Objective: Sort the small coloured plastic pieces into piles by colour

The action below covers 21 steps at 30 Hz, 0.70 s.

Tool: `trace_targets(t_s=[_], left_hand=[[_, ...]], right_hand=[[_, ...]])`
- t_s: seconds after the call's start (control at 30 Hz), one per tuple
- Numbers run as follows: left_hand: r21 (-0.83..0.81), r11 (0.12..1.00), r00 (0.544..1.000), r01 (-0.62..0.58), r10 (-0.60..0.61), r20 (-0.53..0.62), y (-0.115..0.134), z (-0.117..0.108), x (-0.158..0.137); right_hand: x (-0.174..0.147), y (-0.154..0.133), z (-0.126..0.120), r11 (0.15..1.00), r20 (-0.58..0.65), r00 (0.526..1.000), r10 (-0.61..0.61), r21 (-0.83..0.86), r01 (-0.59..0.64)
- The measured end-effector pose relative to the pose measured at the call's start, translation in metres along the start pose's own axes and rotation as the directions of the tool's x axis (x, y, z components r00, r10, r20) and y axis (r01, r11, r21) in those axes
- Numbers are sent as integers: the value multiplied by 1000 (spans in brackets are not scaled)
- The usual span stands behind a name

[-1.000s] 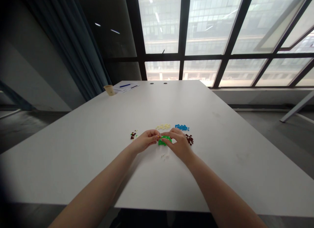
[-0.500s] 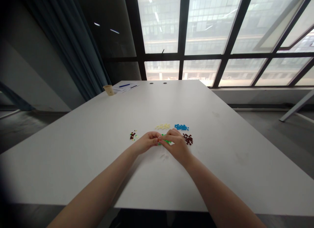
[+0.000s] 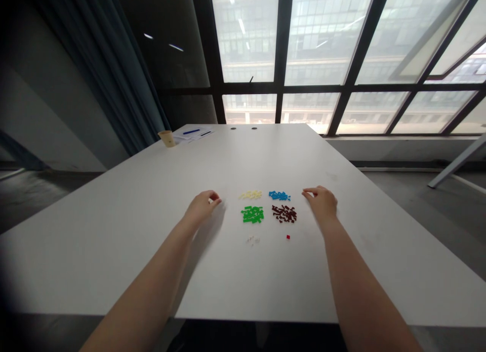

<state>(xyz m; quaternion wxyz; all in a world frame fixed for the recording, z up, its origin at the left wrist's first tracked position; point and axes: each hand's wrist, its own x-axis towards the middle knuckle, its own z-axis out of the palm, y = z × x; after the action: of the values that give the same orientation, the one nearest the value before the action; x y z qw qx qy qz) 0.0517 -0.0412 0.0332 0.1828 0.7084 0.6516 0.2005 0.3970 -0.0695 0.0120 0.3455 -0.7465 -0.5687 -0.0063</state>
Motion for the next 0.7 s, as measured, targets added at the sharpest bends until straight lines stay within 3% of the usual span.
trace_targets(t_s=[0.1, 0.2, 0.47, 0.7], left_hand=[[219, 972, 996, 80, -85, 10, -10, -2, 2], [325, 942, 991, 78, -109, 77, -11, 1, -1], [324, 944, 987, 62, -107, 123, -9, 3, -3], [349, 931, 987, 110, -143, 71, -17, 1, 1]], right_hand=[[9, 24, 11, 979, 74, 980, 183, -110, -174], [10, 28, 23, 968, 125, 964, 237, -111, -223], [13, 34, 30, 958, 148, 946, 287, -45, -283], [16, 39, 32, 947, 117, 943, 311, 49, -318]])
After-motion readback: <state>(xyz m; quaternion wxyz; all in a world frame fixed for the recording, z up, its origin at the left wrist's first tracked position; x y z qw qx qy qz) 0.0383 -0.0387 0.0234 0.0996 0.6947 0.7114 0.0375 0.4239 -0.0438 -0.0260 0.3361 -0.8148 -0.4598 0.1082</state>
